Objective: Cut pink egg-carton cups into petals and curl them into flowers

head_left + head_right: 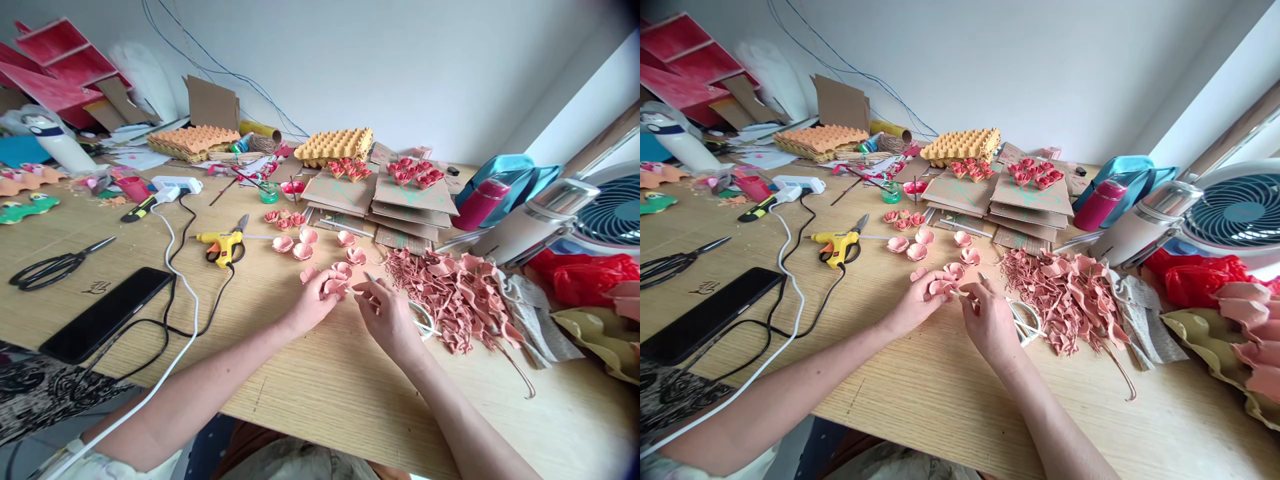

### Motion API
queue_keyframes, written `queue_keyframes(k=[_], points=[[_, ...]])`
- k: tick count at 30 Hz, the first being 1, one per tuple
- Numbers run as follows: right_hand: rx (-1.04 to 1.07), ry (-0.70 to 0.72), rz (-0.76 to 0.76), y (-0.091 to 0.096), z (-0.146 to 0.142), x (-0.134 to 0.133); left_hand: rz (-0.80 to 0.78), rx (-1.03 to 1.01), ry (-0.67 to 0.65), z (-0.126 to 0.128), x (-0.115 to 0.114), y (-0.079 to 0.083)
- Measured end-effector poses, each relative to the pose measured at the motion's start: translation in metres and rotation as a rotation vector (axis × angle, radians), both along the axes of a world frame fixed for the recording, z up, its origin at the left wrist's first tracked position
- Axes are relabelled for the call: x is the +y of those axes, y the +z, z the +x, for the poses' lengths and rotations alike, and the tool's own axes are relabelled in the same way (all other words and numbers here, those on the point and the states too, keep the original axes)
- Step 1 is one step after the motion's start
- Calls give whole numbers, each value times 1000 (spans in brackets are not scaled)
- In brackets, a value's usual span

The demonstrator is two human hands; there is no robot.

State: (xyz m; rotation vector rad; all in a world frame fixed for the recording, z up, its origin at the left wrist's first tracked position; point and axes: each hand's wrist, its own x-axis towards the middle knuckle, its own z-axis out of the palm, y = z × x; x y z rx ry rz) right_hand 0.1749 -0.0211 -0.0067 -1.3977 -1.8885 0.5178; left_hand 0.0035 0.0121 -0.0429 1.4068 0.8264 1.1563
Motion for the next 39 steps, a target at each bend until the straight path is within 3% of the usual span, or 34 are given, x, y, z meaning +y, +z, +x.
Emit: queue_keyframes(k=[10, 19, 24, 39], points=[[-134, -36, 47, -6, -1, -1, 32, 40, -157, 1, -10, 13], [-346, -124, 100, 1, -3, -4, -39, 131, -153, -4, -13, 23], [-319, -104, 81, 0, -2, -3, -100, 109, -178, -5, -13, 24], [-274, -71, 57, -2, -1, -2, -68, 125, -161, -4, -14, 23]])
